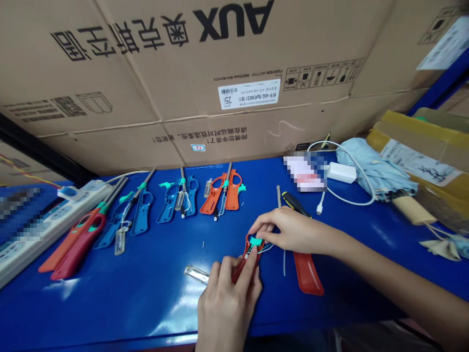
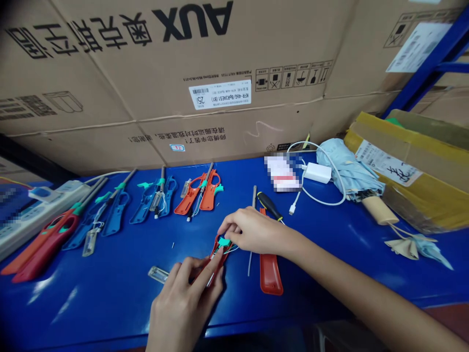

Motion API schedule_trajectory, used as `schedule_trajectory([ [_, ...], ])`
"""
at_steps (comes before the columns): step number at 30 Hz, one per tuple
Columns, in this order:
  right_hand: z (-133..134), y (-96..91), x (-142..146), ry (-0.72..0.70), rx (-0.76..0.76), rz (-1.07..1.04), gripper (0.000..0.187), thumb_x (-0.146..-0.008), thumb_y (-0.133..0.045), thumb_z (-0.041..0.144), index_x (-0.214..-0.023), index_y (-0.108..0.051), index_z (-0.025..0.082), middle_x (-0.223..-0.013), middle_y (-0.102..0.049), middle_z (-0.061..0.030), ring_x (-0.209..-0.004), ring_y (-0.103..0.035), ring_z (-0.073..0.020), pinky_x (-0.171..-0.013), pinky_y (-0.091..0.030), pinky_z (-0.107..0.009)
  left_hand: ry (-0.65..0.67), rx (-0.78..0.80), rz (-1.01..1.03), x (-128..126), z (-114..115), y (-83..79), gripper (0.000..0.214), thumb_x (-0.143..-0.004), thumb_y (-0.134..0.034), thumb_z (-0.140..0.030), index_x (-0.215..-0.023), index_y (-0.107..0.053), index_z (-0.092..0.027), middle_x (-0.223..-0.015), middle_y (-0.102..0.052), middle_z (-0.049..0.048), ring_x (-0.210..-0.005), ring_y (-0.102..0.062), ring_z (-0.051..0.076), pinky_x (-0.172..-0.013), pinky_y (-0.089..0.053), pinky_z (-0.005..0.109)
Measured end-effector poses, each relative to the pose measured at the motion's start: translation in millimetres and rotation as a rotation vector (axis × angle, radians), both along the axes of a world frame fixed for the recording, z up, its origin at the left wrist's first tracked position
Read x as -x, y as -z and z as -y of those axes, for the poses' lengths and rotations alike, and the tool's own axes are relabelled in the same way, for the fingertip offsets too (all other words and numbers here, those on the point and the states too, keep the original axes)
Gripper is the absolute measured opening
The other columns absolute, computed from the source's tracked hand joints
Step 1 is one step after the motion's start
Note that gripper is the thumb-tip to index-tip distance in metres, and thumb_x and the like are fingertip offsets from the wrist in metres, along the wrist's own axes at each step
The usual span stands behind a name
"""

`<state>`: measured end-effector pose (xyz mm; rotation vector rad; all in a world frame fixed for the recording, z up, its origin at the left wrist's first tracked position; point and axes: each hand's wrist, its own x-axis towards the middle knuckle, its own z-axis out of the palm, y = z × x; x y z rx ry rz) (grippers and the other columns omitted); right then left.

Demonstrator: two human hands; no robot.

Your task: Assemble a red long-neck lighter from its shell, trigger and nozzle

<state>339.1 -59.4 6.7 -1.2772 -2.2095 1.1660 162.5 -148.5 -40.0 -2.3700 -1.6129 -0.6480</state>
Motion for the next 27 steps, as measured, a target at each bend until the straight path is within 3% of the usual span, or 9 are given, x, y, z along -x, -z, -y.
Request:
schedule_trajectory([
  [4,-6.8,-3.4,-0.9,-0.078,0.034,0.026,0.029,-0.076,-0.055,0.008,-0.100,-0.069,0.018,-0.083,-0.074,-0.0036,-0.075,-0.069,-0.0149,-0.069,-0.051,-0.023,0.004,0.003,0.004,0.6,0.8,0.4,0.038,-0.083,-0.058,-0.024,-0.120,-0.056,-0.034,-0.078,-0.060,0.0000,-0.069,-0.055,0.013,-0.054,-0.040,0.021],
  [14,-10.7,-1.6,-3.5,-0.146,0.150,-0.144,0.021,-0.080,-0.061,0.019,-0.099,-0.069,0.017,-0.092,-0.074,-0.0040,-0.086,-0.068,-0.0146,-0.079,-0.052,-0.024,0.005,-0.020,0.023,-0.1,-0.9,-0.7,0.037,-0.081,-0.059,-0.022,-0.117,-0.059,-0.033,-0.076,-0.059,-0.0002,-0.067,-0.054,0.013,-0.055,-0.041,0.022],
  [17,-10.5,-8.4,-3.4,-0.141,0.059,-0.126,0.020,-0.081,-0.060,0.020,-0.098,-0.070,0.018,-0.090,-0.073,-0.0032,-0.082,-0.068,-0.0139,-0.075,-0.051,-0.023,0.006,-0.017,0.016,-0.1,-0.9,-0.7,0.036,-0.082,-0.059,-0.022,-0.116,-0.059,-0.032,-0.076,-0.059,0.0004,-0.067,-0.054,0.013,-0.055,-0.041,0.021],
  [22,-16.1,-8.5,-10.1,-0.206,-0.217,0.187,0.015,-0.075,-0.068,0.021,-0.090,-0.072,0.022,-0.084,-0.069,-0.0024,-0.083,-0.061,-0.0181,-0.077,-0.044,-0.030,0.003,0.004,0.002,0.8,0.2,0.0,0.039,-0.083,-0.058,-0.024,-0.120,-0.057,-0.034,-0.078,-0.059,0.0005,-0.068,-0.054,0.013,-0.054,-0.040,0.021],
  [27,-18.3,-6.9,-12.9,-0.331,-0.305,0.290,0.014,-0.082,-0.059,0.015,-0.083,-0.072,0.020,-0.090,-0.062,-0.0046,-0.091,-0.055,-0.0183,-0.080,-0.043,-0.030,0.005,0.009,0.017,0.7,0.9,-0.4,0.040,-0.082,-0.059,-0.023,-0.120,-0.056,-0.034,-0.077,-0.059,0.0003,-0.069,-0.054,0.014,-0.056,-0.040,0.021],
])
